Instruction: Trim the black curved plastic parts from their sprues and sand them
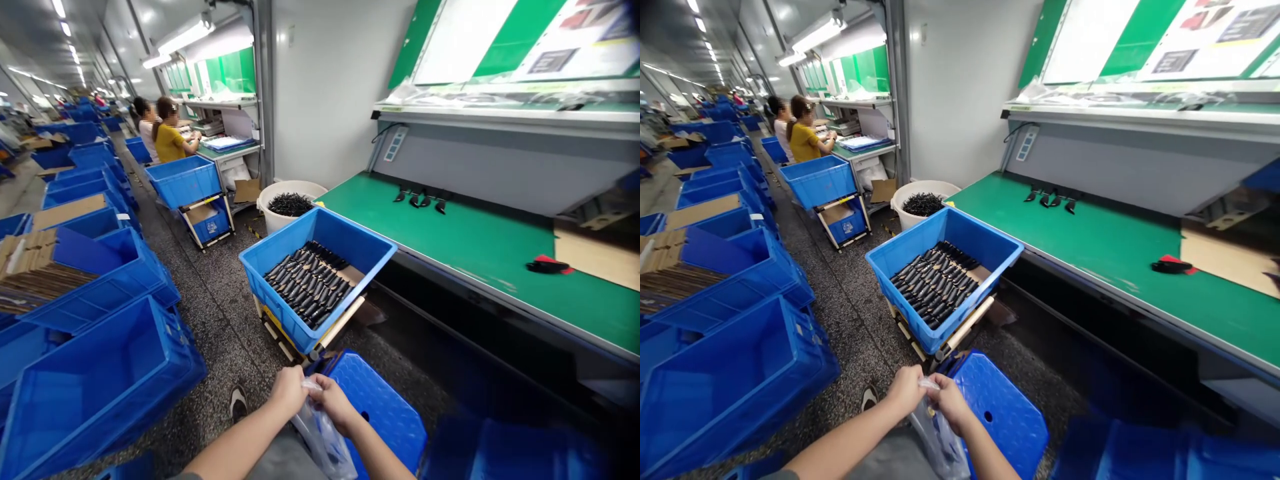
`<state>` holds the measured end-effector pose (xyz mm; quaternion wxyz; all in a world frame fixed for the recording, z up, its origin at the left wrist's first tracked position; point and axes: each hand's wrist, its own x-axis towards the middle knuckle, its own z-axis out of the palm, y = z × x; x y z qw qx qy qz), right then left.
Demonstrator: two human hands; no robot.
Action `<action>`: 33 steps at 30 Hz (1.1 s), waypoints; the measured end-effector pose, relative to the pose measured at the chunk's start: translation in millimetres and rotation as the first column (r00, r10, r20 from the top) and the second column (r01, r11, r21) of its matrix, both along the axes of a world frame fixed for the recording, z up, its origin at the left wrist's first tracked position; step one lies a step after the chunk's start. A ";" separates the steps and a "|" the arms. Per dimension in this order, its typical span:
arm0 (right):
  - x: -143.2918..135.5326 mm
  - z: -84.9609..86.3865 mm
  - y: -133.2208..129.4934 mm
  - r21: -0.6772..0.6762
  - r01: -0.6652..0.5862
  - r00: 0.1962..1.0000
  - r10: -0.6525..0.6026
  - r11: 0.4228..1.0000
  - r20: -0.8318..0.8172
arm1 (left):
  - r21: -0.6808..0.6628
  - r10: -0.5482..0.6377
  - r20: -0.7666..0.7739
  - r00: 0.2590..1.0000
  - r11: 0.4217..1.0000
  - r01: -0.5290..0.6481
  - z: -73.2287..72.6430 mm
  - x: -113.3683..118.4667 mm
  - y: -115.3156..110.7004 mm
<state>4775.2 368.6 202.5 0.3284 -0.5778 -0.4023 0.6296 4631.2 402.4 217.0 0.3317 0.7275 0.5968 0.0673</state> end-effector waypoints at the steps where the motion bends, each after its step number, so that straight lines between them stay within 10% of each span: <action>1: 6.2 -4.6 -2.1 -0.009 0.009 0.999 -0.010 1.000 -0.030 | -0.001 -0.007 -0.002 1.000 1.000 0.007 -3.0 5.4 -1.6; 18: 91.0 -40.3 -91.6 -0.049 0.172 0.852 -0.174 0.984 -0.493 | -0.017 -0.166 -0.066 0.984 0.986 0.165 -0.1 107.1 -53.8; 33: 109.6 -41.5 -61.7 0.074 0.152 0.970 -0.134 0.986 -0.205 | -0.325 -0.240 0.253 0.937 0.891 0.316 -19.4 94.1 -16.7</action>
